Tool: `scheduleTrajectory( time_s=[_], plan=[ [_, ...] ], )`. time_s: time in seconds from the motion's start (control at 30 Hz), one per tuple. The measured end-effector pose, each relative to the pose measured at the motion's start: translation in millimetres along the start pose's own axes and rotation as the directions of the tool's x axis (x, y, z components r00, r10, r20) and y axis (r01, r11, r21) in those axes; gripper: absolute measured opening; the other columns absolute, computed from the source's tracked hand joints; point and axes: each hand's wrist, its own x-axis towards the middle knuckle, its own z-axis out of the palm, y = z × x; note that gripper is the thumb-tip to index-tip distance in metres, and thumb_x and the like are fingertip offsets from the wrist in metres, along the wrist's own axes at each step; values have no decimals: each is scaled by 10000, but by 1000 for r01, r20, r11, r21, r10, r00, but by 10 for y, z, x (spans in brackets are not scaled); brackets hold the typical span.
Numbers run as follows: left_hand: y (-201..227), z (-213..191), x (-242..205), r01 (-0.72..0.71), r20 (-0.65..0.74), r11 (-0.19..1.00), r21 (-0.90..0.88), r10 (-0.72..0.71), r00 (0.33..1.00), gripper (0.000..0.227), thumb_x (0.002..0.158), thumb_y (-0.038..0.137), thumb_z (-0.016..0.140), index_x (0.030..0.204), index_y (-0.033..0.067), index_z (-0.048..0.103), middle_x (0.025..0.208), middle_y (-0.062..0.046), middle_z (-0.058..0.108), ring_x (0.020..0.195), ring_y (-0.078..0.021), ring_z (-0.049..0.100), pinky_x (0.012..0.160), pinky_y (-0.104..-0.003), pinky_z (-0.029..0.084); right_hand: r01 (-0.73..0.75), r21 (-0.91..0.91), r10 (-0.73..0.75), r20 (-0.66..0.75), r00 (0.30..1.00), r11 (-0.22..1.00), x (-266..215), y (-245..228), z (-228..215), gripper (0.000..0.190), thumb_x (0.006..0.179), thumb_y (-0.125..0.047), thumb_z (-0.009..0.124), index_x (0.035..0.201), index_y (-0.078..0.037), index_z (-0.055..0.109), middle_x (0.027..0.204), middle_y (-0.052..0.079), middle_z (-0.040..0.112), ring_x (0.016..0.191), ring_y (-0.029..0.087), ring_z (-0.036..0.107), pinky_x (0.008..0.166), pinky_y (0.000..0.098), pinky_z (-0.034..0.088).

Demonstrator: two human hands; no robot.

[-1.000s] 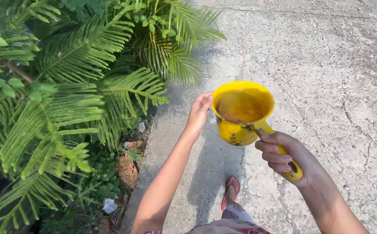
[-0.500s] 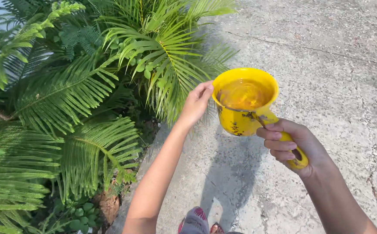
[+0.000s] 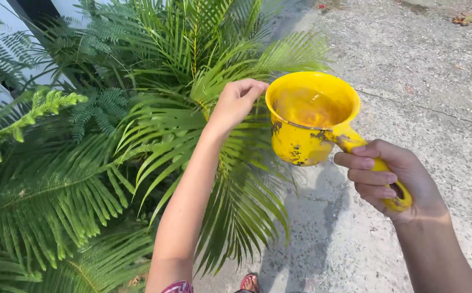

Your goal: The person scoops water from a large bucket using a yellow plastic scoop and waters several outdoor plants, including a palm-like plant, a coniferous shrub, and a vine growing along a wall. The person repeatedly refills the scoop and moves between plants to distribute water.

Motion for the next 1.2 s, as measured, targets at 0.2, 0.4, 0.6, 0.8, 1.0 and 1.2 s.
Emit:
scheduleTrajectory(
  time_s=[0.2, 0.4, 0.6, 0.8, 1.0, 1.2],
  plan=[
    [-458, -199, 957, -22, -116, 990, -136, 6, 993, 269, 984, 213, 600, 1165, 71, 740, 1061, -17, 773, 919, -84, 668, 876, -246, 543, -50, -63, 55, 77, 996, 997, 1063, -752, -8, 25, 956, -30, 430, 978, -33, 417, 749, -12, 425, 394, -9, 299, 271, 154, 277],
    [-682, -605, 1735, 169, -333, 985, -26, -168, 928, 257, 956, 241, 645, 1169, 127, 730, 1035, 12, 763, 953, -79, 677, 892, -260, 547, -230, -5, 224, 252, 941, 973, 2182, -1566, -165, 68, 969, -28, 339, 913, -65, 348, 789, 40, 413, 412, 48, 328, 272, 191, 269],
    [-1048, -1143, 2386, 407, -596, 913, -20, -338, 728, 280, 956, 252, 605, 1195, 148, 709, 1183, -5, 753, 1102, -129, 685, 1001, -302, 522, -411, -252, 465, 223, 857, 876, 3336, -2293, -40, 158, 984, -77, 408, 829, -93, 383, 668, -24, 360, 369, 30, 259, 293, 181, 260],
    [-1330, -1569, 2692, 520, -740, 854, -25, -365, 565, 340, 895, 308, 591, 1187, 173, 702, 1209, -23, 744, 1147, -167, 671, 1015, -361, 510, -521, -306, 601, 314, 735, 797, 4423, -2617, 233, 137, 960, -60, 381, 824, -69, 398, 724, -5, 388, 416, 21, 294, 327, 162, 300],
    [-1725, -1959, 3097, 540, -792, 841, -27, -347, 502, 340, 912, 290, 587, 1212, 163, 684, 1222, -29, 746, 1146, -190, 681, 998, -375, 526, -540, -363, 647, 335, 684, 759, 5363, -2702, 606, 101, 949, -41, 387, 856, -73, 409, 781, -9, 424, 467, -9, 335, 395, 158, 335],
    [-2199, -2429, 3529, 541, -809, 841, -16, -329, 488, 356, 892, 312, 624, 1204, 163, 709, 1208, -30, 746, 1153, -204, 680, 1017, -376, 522, -445, -473, 618, 314, 721, 760, 6129, -2807, 770, 84, 926, -28, 418, 866, -85, 399, 727, -23, 383, 465, -14, 313, 381, 145, 298]
  ],
)
